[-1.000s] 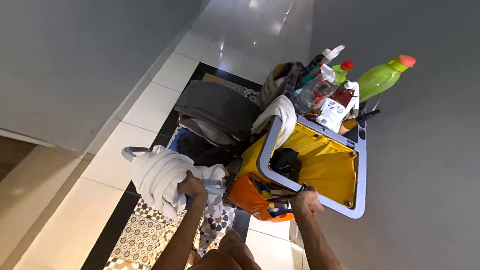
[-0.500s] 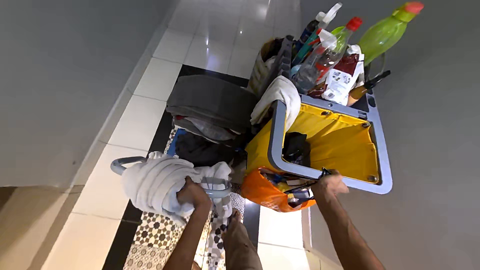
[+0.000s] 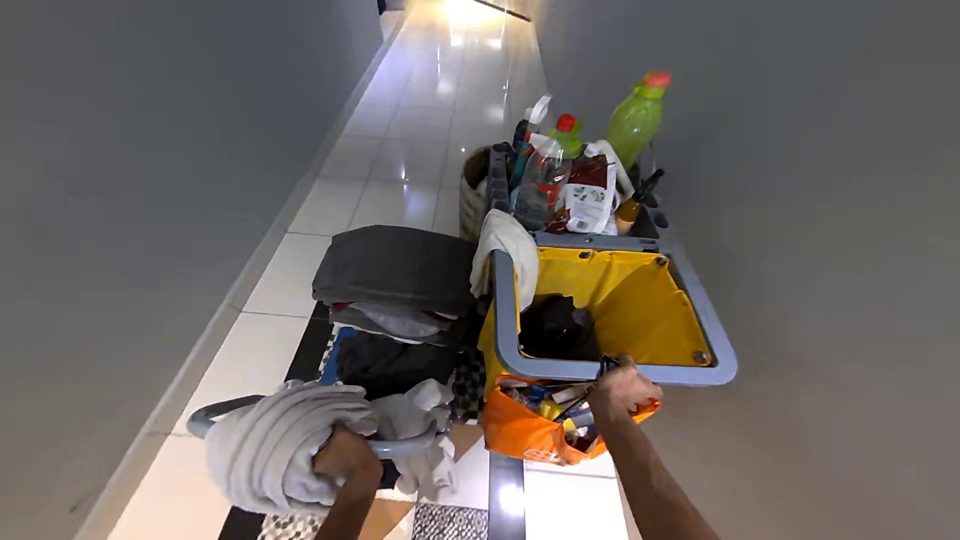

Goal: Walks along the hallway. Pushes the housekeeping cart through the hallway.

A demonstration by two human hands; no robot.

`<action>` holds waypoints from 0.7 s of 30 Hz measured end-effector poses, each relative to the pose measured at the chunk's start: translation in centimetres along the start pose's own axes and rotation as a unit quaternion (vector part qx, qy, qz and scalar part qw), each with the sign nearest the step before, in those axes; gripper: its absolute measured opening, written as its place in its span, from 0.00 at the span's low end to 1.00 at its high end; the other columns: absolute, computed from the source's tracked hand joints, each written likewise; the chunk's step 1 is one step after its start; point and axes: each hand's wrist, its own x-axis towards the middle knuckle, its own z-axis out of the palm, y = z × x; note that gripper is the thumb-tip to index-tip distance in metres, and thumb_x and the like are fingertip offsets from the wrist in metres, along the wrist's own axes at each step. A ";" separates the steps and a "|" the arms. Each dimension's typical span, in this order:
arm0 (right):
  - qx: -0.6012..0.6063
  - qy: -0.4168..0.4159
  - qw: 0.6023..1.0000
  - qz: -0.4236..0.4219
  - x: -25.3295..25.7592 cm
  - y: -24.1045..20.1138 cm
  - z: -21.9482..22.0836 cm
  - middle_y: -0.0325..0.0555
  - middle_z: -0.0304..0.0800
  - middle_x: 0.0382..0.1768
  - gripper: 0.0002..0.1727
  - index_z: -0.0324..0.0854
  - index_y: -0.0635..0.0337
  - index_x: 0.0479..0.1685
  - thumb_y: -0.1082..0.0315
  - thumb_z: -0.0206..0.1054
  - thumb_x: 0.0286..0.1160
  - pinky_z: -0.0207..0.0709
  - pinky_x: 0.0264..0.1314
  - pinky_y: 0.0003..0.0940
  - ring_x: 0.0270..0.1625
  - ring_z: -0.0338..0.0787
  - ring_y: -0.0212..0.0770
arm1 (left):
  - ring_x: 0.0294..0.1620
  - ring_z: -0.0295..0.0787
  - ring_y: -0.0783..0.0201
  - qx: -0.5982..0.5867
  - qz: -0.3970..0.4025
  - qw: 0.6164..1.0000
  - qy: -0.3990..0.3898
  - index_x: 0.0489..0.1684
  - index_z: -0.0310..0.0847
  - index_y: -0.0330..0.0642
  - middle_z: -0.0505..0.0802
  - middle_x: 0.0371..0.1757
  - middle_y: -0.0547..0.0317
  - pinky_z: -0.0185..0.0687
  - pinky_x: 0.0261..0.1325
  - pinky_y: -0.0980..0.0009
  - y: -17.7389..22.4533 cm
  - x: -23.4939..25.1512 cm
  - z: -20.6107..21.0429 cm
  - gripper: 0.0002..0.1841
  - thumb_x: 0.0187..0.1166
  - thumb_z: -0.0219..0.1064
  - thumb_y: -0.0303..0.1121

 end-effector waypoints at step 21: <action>-0.105 -0.036 0.993 -0.043 9.4 -28.2 47.5 0.73 0.79 0.72 0.42 0.67 0.75 0.79 0.42 0.59 0.85 0.73 0.77 0.61 0.77 0.80 0.65 | 0.67 0.85 0.33 0.251 0.102 0.957 -0.103 0.66 0.79 0.26 0.89 0.61 0.29 0.80 0.65 0.38 48.4 14.8 15.7 0.20 0.83 0.61 0.31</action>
